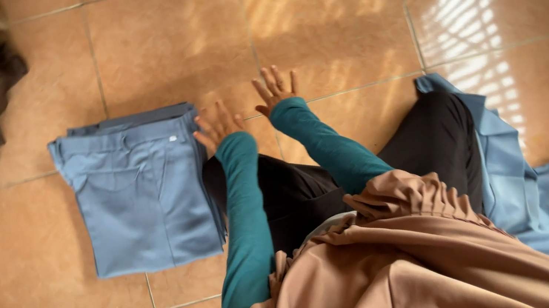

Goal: Folding blue trousers and stacking them neatly on the floor of a garment factory.

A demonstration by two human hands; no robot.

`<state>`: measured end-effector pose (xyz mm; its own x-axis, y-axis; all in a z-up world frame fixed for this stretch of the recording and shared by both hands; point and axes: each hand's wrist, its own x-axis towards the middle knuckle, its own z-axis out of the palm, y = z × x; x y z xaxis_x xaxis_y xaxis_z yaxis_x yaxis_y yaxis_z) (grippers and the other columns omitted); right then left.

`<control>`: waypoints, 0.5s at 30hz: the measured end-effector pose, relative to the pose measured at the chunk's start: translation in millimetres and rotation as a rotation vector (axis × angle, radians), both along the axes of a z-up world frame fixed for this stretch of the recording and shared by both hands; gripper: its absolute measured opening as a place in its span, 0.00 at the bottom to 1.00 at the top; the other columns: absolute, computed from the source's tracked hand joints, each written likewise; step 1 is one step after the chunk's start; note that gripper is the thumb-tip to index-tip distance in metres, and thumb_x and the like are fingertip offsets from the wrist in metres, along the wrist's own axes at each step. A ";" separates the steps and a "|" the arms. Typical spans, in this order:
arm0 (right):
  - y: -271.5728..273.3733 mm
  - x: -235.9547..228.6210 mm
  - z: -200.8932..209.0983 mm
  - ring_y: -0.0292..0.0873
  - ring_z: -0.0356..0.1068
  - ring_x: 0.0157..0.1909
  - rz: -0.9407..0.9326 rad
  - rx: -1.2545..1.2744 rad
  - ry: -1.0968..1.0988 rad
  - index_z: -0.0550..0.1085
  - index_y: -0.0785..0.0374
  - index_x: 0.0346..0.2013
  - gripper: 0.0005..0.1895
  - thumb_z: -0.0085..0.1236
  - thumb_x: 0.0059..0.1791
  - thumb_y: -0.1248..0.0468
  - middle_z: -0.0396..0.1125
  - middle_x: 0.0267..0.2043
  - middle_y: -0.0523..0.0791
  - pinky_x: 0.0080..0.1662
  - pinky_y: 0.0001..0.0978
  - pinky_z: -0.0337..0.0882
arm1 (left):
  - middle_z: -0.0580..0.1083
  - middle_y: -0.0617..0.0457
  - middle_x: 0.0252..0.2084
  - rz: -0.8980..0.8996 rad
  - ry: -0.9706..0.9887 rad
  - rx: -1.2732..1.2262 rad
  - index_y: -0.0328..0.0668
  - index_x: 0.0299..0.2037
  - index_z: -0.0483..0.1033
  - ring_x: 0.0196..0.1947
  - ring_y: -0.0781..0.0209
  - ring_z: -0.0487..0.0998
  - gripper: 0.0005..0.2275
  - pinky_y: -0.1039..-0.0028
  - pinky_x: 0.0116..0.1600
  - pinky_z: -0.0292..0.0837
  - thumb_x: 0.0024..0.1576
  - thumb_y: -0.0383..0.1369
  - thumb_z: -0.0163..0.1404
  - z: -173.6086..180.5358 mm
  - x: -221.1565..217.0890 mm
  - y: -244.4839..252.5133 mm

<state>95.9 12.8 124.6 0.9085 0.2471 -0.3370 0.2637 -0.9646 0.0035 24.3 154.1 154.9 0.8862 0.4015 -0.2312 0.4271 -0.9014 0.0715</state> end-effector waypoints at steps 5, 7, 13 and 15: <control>-21.3 6.6 -0.5 0.49 0.13 0.81 -0.067 -0.035 -0.039 0.33 0.36 0.78 0.39 0.31 0.57 0.33 0.19 0.82 0.39 0.73 0.68 0.17 | 0.33 0.53 0.81 -0.063 0.045 0.032 0.65 0.78 0.30 0.77 0.41 0.20 0.27 0.42 0.73 0.07 0.70 0.50 0.22 -16.8 13.7 -14.0; -49.6 7.0 7.3 0.50 0.15 0.81 -0.102 -0.020 -0.074 0.35 0.37 0.78 0.39 0.33 0.57 0.35 0.21 0.83 0.40 0.74 0.68 0.19 | 0.30 0.53 0.81 -0.100 0.049 0.016 0.65 0.78 0.28 0.77 0.41 0.18 0.27 0.40 0.72 0.05 0.71 0.50 0.24 2.8 23.2 -41.8; -197.8 10.4 3.5 0.49 0.14 0.81 -0.338 -0.047 -0.096 0.35 0.38 0.79 0.40 0.32 0.57 0.33 0.22 0.83 0.41 0.73 0.69 0.17 | 0.24 0.55 0.80 -0.378 0.027 -0.042 0.67 0.77 0.23 0.76 0.40 0.17 0.29 0.39 0.73 0.07 0.70 0.49 0.26 -13.7 69.8 -169.1; -256.6 -6.8 19.3 0.52 0.15 0.81 -0.440 -0.063 -0.122 0.35 0.42 0.79 0.40 0.32 0.58 0.35 0.24 0.83 0.44 0.73 0.70 0.19 | 0.28 0.53 0.80 -0.513 0.009 -0.039 0.67 0.78 0.26 0.77 0.40 0.18 0.30 0.40 0.74 0.08 0.69 0.49 0.29 -1.4 75.5 -229.5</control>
<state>89.1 -243.9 143.9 0.9564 -0.1888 -0.2227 -0.1772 -0.9816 0.0708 99.8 -75.4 153.5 0.9647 -0.0935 -0.2462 -0.0686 -0.9918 0.1079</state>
